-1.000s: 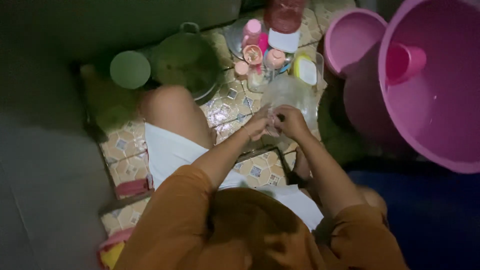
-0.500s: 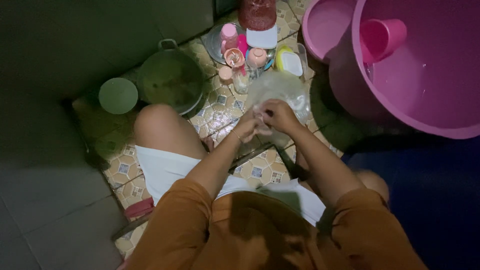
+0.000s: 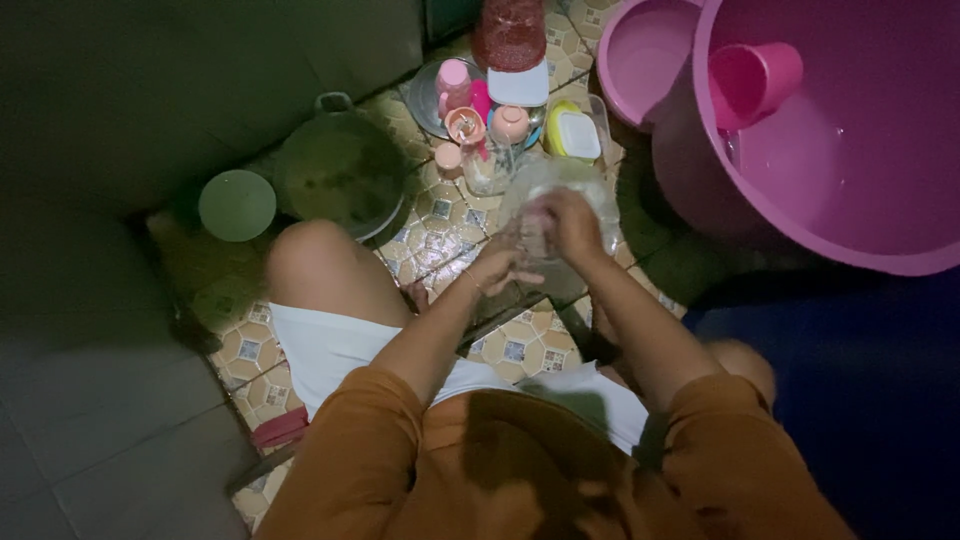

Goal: Washing baby bottles and small dishes in a plastic basin on the floor.

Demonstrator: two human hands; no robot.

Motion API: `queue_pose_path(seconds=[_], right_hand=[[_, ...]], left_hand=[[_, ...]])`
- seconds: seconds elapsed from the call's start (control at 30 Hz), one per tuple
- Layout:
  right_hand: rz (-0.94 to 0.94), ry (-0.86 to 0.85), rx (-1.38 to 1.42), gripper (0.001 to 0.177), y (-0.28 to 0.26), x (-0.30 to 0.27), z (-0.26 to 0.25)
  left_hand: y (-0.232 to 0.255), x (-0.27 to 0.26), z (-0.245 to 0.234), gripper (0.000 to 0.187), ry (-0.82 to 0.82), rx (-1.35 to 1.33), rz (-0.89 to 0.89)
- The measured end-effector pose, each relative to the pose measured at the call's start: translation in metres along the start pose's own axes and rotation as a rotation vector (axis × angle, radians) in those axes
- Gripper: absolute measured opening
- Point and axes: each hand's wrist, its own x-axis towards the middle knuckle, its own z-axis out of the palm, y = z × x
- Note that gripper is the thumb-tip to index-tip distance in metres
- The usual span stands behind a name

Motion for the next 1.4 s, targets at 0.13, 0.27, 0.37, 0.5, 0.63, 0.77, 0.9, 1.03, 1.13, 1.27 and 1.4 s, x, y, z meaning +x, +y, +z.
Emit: queue_pose_path(seconds=[0.13, 0.27, 0.37, 0.5, 0.63, 0.77, 0.9, 1.03, 1.13, 1.27, 1.4], right_hand=[[-0.193, -0.223, 0.229, 0.019, -0.008, 0.001, -0.003], [-0.062, -0.295, 0.141, 0.015, 0.01, 0.0, -0.013], [0.014, -0.125, 0.067, 0.016, 0.018, -0.001, -0.004], [-0.081, -0.054, 0.173, 0.021, -0.004, -0.003, 0.01], [-0.162, -0.267, 0.246, 0.023, 0.003, -0.005, 0.01], [0.0, -0.178, 0.038, 0.013, -0.006, -0.001, -0.014], [-0.016, 0.028, 0.121, 0.025, -0.012, 0.003, -0.003], [-0.238, -0.16, 0.285, 0.019, -0.013, -0.001, 0.005], [-0.127, -0.339, 0.214, 0.016, -0.011, 0.006, -0.008], [0.169, -0.237, -0.011, 0.008, -0.004, 0.001, -0.01], [-0.013, -0.043, 0.007, 0.012, -0.014, -0.001, -0.002]], left_hand=[[0.009, -0.002, -0.004, 0.096, -0.004, -0.059, 0.03], [0.02, -0.01, 0.001, 0.1, 0.033, -0.008, 0.06], [0.023, -0.011, 0.014, 0.1, 0.045, 0.006, -0.007], [-0.01, 0.009, -0.018, 0.094, -0.019, -0.018, 0.016], [0.004, 0.005, -0.021, 0.099, 0.066, -0.088, 0.132], [0.032, -0.01, 0.005, 0.1, 0.105, -0.049, 0.109], [0.027, -0.015, 0.014, 0.099, 0.049, 0.062, -0.001], [0.008, -0.008, -0.013, 0.097, 0.038, -0.032, 0.043], [0.027, -0.014, 0.0, 0.098, 0.043, -0.065, 0.078], [0.028, -0.018, 0.011, 0.093, 0.066, -0.033, 0.02], [0.008, -0.007, -0.005, 0.093, 0.038, 0.016, 0.007]])
